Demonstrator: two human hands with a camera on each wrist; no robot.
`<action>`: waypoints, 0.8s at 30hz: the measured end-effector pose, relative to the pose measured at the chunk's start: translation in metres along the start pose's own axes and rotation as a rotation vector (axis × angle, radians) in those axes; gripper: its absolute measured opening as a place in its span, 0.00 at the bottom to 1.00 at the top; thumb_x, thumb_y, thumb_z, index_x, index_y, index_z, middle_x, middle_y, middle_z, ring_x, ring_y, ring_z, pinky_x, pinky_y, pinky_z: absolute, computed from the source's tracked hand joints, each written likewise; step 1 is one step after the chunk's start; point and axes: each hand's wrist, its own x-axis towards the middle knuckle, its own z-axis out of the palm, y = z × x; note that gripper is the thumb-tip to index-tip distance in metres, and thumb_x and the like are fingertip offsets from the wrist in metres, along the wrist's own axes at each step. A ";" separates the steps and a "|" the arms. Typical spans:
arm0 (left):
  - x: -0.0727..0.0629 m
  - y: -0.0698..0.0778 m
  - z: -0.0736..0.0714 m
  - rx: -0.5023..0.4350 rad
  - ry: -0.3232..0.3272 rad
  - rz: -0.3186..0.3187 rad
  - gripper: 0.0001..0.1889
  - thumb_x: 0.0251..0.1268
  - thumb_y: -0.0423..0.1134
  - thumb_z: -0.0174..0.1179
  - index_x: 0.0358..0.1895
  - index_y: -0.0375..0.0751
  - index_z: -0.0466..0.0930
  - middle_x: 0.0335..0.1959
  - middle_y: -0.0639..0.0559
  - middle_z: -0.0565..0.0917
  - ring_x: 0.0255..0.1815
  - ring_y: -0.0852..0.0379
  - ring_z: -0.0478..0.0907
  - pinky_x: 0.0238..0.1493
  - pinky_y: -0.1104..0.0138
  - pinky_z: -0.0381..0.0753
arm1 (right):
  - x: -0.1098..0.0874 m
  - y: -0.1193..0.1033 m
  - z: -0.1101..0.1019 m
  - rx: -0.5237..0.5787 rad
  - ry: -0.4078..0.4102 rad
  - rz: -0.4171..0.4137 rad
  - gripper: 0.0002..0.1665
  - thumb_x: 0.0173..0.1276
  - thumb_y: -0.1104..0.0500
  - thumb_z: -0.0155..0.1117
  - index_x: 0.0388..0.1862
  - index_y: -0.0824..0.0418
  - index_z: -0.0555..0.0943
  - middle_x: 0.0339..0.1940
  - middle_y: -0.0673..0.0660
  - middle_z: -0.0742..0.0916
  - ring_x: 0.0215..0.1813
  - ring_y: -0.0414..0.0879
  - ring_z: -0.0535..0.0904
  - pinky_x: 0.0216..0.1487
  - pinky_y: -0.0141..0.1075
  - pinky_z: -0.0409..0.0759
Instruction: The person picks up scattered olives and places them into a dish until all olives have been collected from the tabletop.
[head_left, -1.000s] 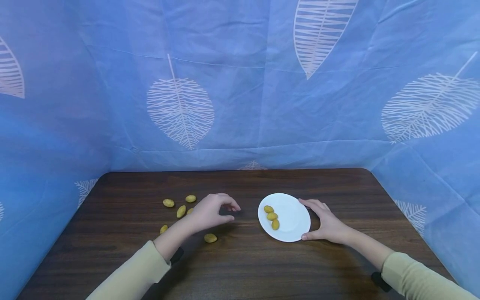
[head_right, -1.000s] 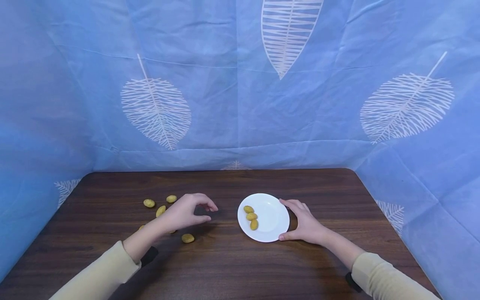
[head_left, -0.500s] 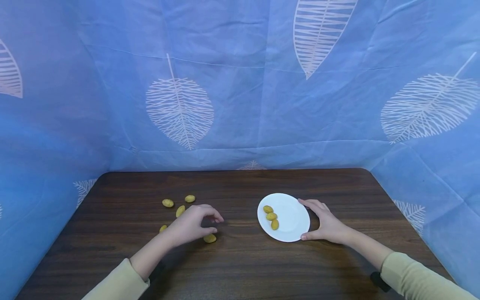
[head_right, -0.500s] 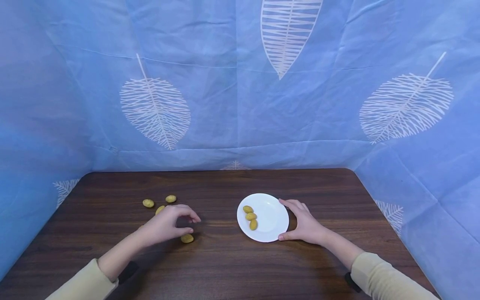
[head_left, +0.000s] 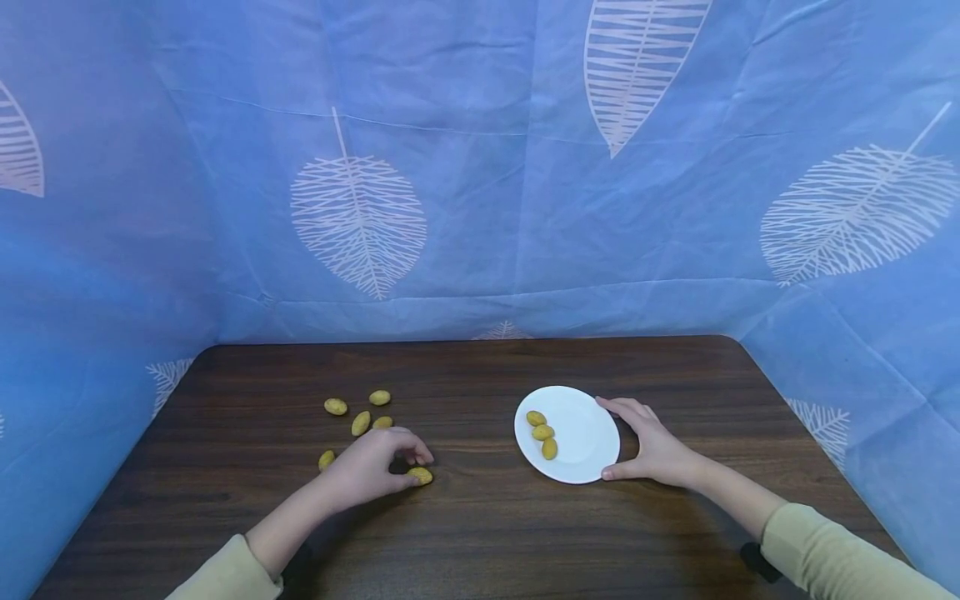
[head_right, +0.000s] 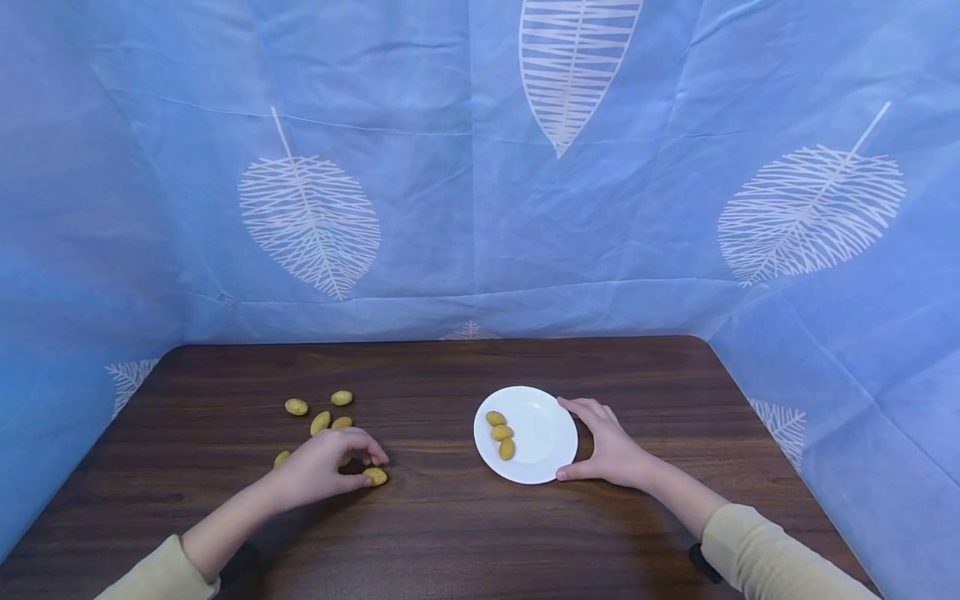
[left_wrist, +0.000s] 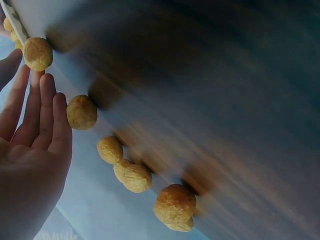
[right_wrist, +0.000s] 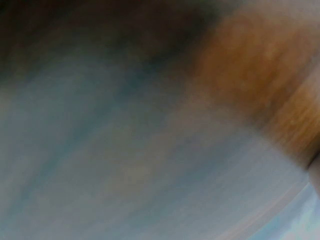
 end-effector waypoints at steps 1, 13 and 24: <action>0.000 0.000 0.001 0.011 0.003 0.004 0.11 0.63 0.32 0.76 0.47 0.46 0.90 0.45 0.56 0.89 0.44 0.61 0.84 0.47 0.66 0.86 | 0.000 0.000 0.000 0.000 0.000 0.000 0.64 0.49 0.50 0.90 0.79 0.69 0.66 0.72 0.73 0.74 0.72 0.74 0.64 0.64 0.74 0.73; 0.001 0.002 0.005 0.091 -0.016 0.012 0.12 0.62 0.31 0.77 0.46 0.47 0.90 0.43 0.58 0.89 0.43 0.62 0.83 0.45 0.67 0.86 | 0.000 -0.001 0.000 0.008 -0.007 0.017 0.64 0.49 0.50 0.90 0.80 0.68 0.66 0.73 0.72 0.73 0.73 0.74 0.64 0.65 0.74 0.72; 0.003 0.000 0.005 0.084 -0.018 0.013 0.10 0.62 0.32 0.76 0.43 0.49 0.90 0.41 0.59 0.89 0.43 0.63 0.83 0.45 0.66 0.86 | 0.000 -0.003 -0.001 0.012 -0.013 0.035 0.64 0.49 0.50 0.90 0.80 0.67 0.66 0.73 0.72 0.73 0.73 0.73 0.64 0.65 0.74 0.72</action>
